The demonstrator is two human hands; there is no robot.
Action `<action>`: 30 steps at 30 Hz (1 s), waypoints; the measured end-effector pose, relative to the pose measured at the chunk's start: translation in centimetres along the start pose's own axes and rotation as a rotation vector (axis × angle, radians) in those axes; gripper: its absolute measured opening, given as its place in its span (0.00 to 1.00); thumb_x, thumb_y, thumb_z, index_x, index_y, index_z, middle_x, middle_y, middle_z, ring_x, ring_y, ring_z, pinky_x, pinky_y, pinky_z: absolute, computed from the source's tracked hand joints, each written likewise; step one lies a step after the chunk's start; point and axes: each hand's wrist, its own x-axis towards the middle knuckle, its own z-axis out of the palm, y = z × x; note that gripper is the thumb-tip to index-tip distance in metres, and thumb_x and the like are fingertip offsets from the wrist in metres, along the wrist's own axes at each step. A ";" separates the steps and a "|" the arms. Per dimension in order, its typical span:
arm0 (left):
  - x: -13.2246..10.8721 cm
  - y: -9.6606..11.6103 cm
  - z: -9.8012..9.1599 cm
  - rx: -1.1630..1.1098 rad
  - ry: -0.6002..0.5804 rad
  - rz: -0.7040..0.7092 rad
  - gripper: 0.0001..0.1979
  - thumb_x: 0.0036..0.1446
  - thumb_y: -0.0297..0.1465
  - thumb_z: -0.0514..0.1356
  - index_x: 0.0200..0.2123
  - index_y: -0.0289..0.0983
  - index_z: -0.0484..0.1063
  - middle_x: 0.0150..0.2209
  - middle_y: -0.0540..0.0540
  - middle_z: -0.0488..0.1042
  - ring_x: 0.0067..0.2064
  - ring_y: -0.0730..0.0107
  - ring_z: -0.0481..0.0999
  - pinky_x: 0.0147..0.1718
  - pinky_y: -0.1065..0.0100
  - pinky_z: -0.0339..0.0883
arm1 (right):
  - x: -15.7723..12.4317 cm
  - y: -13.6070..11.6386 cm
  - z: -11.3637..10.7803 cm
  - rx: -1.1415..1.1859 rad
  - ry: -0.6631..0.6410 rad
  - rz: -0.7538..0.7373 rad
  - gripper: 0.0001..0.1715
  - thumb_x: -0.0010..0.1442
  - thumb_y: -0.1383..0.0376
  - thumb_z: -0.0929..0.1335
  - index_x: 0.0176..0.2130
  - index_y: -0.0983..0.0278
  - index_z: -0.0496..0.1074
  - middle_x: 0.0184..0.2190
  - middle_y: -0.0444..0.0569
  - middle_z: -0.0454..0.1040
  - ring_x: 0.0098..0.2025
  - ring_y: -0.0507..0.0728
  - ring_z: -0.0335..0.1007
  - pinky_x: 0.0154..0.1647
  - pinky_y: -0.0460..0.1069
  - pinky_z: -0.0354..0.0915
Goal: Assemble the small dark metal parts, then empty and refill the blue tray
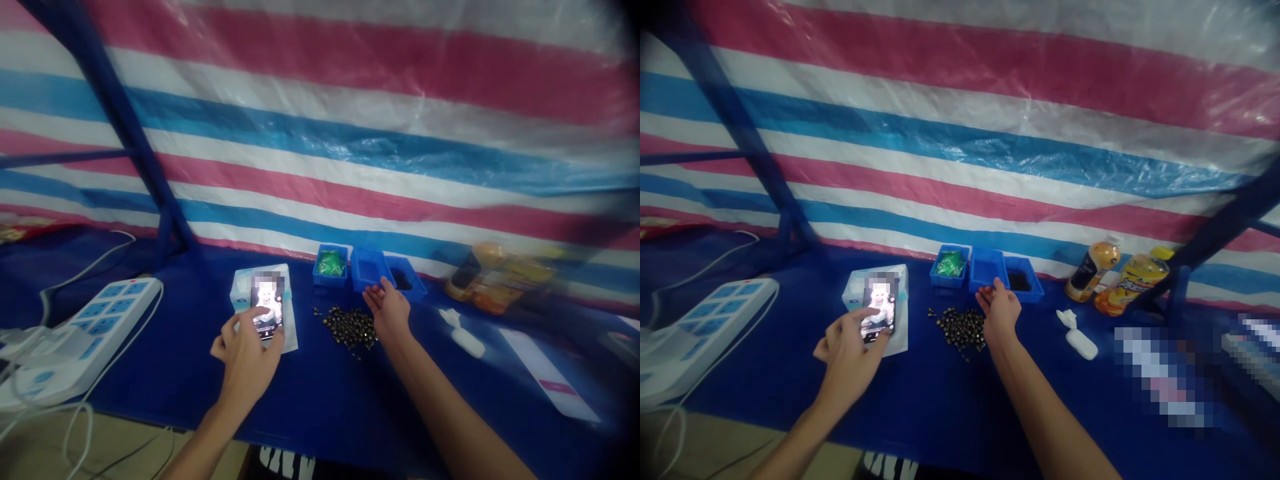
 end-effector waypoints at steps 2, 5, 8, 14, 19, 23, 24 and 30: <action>1.2 -0.8 0.3 0.051 -0.024 0.005 0.17 0.57 0.37 0.57 0.49 0.40 0.64 0.50 0.39 0.70 0.59 0.46 0.57 0.53 0.40 0.47 | 0.4 0.4 0.1 -0.014 0.012 0.010 0.12 0.56 0.66 0.71 0.33 0.63 0.62 0.22 0.42 0.71 0.31 0.54 0.75 0.35 0.52 0.76; 3.3 -0.6 1.1 0.053 -0.002 0.037 0.19 0.55 0.37 0.58 0.49 0.39 0.63 0.50 0.37 0.70 0.59 0.43 0.57 0.52 0.37 0.46 | 0.3 0.4 0.0 -0.041 -0.039 0.084 0.09 0.58 0.65 0.69 0.37 0.63 0.63 0.27 0.45 0.73 0.33 0.56 0.76 0.36 0.52 0.76; 4.3 1.2 1.8 -0.003 0.068 0.085 0.23 0.54 0.36 0.60 0.52 0.39 0.61 0.53 0.36 0.68 0.60 0.40 0.56 0.53 0.36 0.46 | -0.6 -0.1 -0.8 -0.016 -0.015 0.177 0.12 0.58 0.63 0.67 0.42 0.61 0.63 0.30 0.45 0.71 0.30 0.55 0.75 0.32 0.52 0.75; 2.8 7.1 3.6 -0.354 -0.222 0.422 0.21 0.59 0.33 0.57 0.56 0.42 0.59 0.54 0.42 0.67 0.56 0.56 0.64 0.53 0.53 0.60 | -0.1 -2.1 -5.3 0.052 0.154 0.169 0.12 0.55 0.62 0.69 0.36 0.60 0.62 0.21 0.37 0.59 0.17 0.47 0.59 0.13 0.41 0.60; 3.5 10.9 6.5 -0.282 -0.324 0.571 0.13 0.59 0.33 0.57 0.48 0.43 0.68 0.47 0.46 0.72 0.51 0.56 0.67 0.49 0.53 0.60 | 3.0 -3.6 -6.8 0.014 0.281 0.135 0.15 0.55 0.67 0.71 0.28 0.63 0.59 0.17 0.35 0.57 0.15 0.44 0.56 0.12 0.38 0.58; 4.0 12.1 8.8 -0.099 -0.293 0.612 0.17 0.61 0.40 0.56 0.52 0.43 0.68 0.50 0.42 0.69 0.52 0.50 0.65 0.47 0.50 0.59 | 4.0 -3.8 -6.2 -0.053 0.328 0.147 0.15 0.56 0.66 0.71 0.27 0.63 0.60 0.17 0.37 0.61 0.17 0.45 0.61 0.17 0.39 0.68; 4.0 12.3 9.3 -0.060 -0.286 0.634 0.18 0.61 0.40 0.56 0.53 0.44 0.68 0.53 0.42 0.67 0.53 0.49 0.63 0.48 0.50 0.58 | 4.1 -3.8 -6.0 -0.064 0.322 0.154 0.15 0.56 0.65 0.71 0.28 0.63 0.60 0.18 0.37 0.62 0.17 0.46 0.63 0.19 0.40 0.70; 3.8 12.8 10.9 0.071 -0.211 0.642 0.19 0.62 0.44 0.53 0.49 0.40 0.71 0.52 0.38 0.65 0.53 0.46 0.61 0.48 0.46 0.56 | 4.7 -3.3 -5.4 -0.114 0.309 0.142 0.17 0.55 0.59 0.72 0.29 0.63 0.61 0.19 0.38 0.63 0.18 0.47 0.65 0.21 0.42 0.72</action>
